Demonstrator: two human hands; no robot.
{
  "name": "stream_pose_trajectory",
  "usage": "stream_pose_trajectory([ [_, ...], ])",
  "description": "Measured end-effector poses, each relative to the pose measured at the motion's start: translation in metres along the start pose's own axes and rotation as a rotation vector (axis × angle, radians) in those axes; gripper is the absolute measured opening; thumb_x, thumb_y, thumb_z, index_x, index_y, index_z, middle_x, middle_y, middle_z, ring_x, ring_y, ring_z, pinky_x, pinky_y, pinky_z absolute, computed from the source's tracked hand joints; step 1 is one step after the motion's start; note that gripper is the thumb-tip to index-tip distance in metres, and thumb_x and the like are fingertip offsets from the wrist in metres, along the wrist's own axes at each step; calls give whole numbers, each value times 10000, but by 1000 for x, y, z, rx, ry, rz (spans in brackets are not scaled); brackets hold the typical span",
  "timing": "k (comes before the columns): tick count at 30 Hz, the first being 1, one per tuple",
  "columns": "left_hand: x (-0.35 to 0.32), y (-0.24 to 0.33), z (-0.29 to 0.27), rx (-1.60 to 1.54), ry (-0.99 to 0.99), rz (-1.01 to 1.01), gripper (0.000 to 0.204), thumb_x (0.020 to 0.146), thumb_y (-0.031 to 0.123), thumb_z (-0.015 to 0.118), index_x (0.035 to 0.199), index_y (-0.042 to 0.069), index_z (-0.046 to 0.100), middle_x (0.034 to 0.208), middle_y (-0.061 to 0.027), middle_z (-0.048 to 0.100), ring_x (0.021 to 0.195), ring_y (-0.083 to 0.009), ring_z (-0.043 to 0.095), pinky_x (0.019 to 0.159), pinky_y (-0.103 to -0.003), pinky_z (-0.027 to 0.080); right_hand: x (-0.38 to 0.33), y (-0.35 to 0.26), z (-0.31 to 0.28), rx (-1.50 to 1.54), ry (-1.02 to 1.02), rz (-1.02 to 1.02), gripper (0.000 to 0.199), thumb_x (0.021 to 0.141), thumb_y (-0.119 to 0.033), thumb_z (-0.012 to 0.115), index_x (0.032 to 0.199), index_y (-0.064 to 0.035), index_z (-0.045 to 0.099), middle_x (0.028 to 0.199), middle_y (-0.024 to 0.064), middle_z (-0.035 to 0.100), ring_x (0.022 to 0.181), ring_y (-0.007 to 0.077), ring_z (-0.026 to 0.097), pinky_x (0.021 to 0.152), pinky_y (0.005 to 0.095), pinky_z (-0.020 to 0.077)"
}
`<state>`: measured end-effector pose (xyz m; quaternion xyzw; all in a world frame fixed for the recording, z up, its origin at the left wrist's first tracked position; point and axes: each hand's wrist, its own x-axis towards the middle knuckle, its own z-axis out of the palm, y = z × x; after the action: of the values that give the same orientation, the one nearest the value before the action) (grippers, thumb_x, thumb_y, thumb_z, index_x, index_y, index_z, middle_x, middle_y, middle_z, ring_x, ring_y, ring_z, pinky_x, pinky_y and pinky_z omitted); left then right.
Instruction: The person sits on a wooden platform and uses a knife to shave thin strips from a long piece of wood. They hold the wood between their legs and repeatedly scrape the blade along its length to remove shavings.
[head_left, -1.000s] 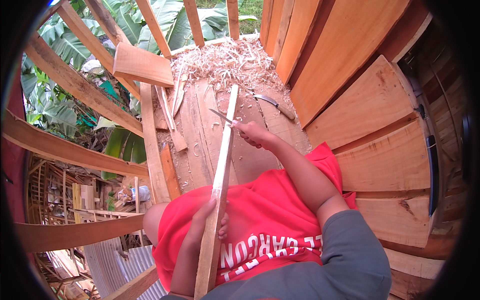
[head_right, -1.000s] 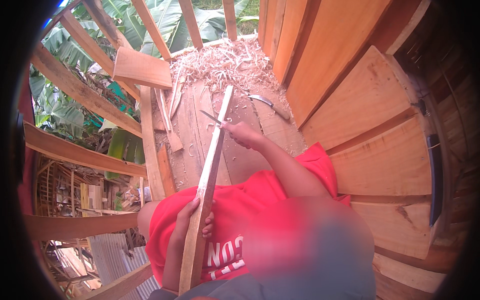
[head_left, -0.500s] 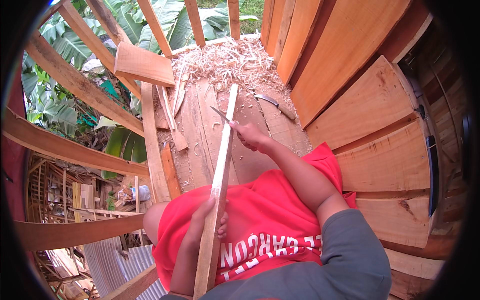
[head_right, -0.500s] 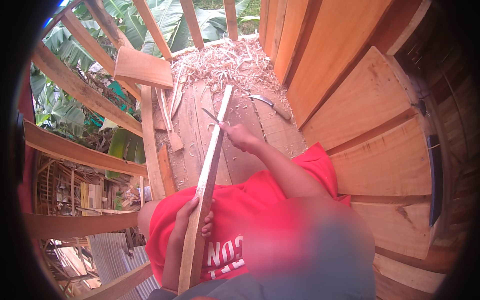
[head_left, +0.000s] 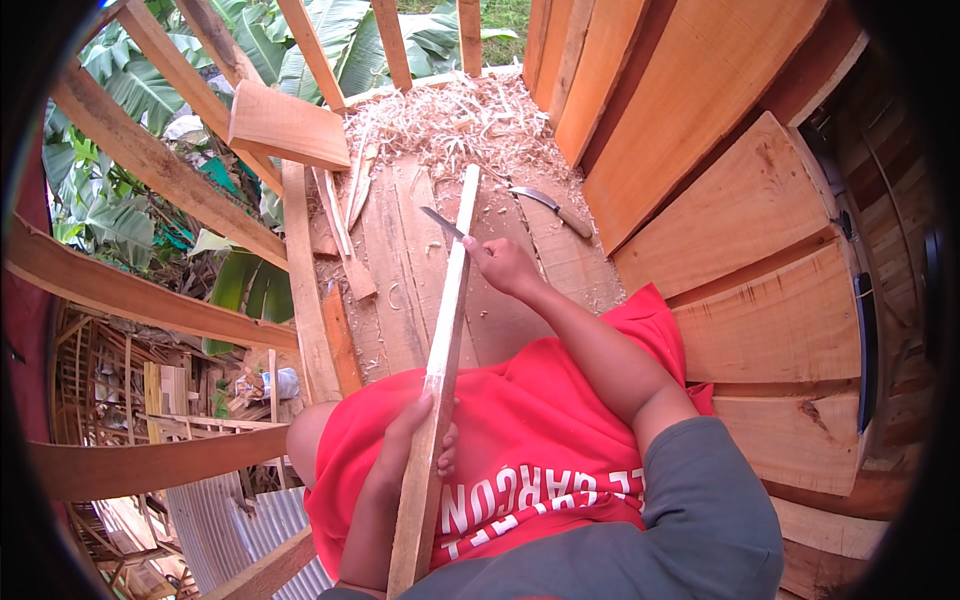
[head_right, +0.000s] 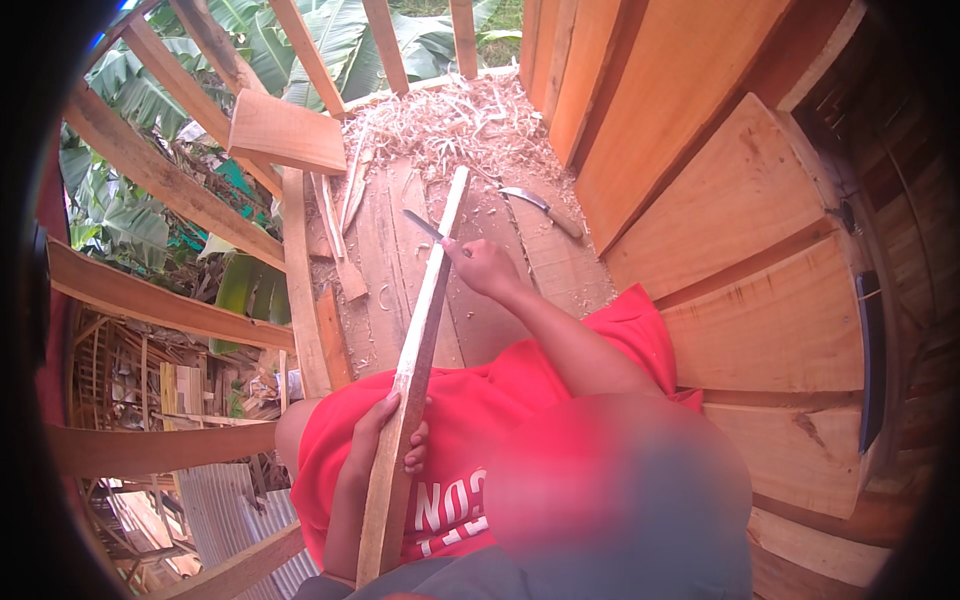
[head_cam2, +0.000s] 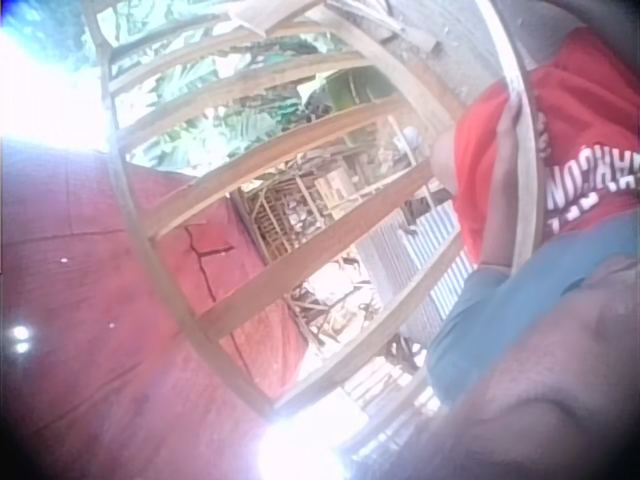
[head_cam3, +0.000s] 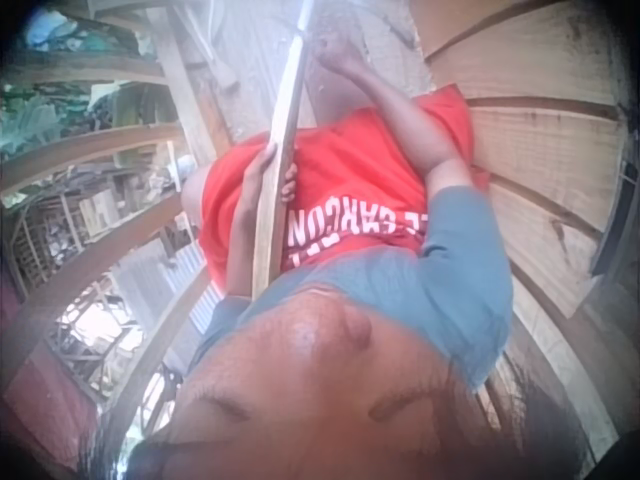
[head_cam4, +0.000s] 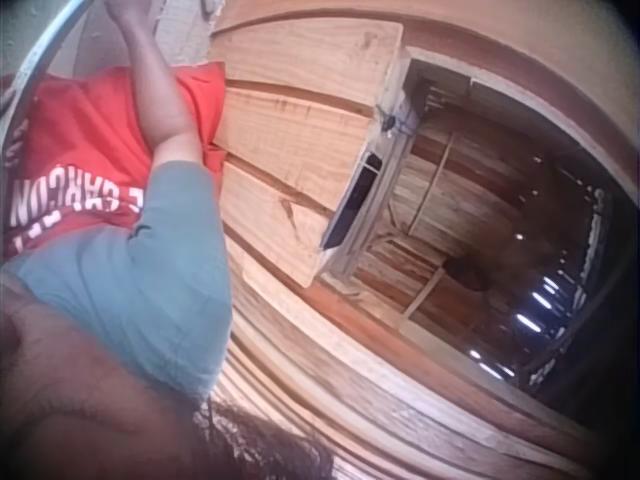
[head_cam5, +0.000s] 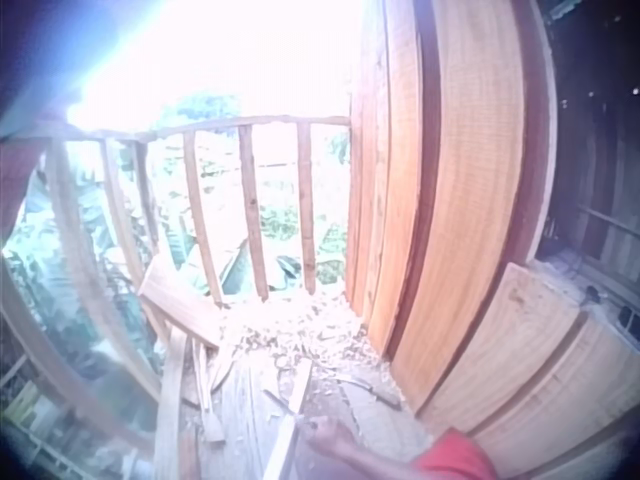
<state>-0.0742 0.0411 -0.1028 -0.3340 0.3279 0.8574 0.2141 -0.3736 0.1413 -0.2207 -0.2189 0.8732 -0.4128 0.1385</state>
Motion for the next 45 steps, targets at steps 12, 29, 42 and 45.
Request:
stream_pose_trajectory([
  [12, -1, -1, -1, -29, -1, 4, 561, 988, 550, 439, 1275, 71, 498, 708, -59, 486, 494, -174, 486, 473, -311, 429, 8, 1, -19, 732, -330, 592, 617, 1001, -619, 414, 563, -197, 313, 479, -72, 296, 378, 79, 208, 368, 287, 155],
  [29, -12, 1, -3, -7, -32, 27, 530, 978, 530, 477, 1237, 68, 494, 751, -69, 504, 533, -173, 492, 498, -311, 431, -85, -132, -94, -294, 342, -1283, 523, 808, -528, 752, 609, -131, 477, 575, 6, 437, 486, 186, 498, 457, 329, 391],
  [42, -5, -11, -16, -41, -73, 28, 472, 959, 576, 493, 1144, 145, 545, 710, -73, 508, 506, -196, 473, 480, -328, 412, 66, -107, -164, -542, 184, -17, 420, 1013, -376, 519, 1056, 23, 640, 951, 248, 697, 936, 420, 678, 837, 501, 523],
  [45, -11, -7, -12, -52, -43, 4, 446, 949, 552, 536, 1108, 135, 525, 731, -57, 511, 543, -186, 485, 519, -331, 425, 49, -70, -140, -353, 124, -58, 320, 985, -254, 525, 1090, 26, 637, 1046, 263, 682, 1000, 413, 660, 881, 485, 507],
])
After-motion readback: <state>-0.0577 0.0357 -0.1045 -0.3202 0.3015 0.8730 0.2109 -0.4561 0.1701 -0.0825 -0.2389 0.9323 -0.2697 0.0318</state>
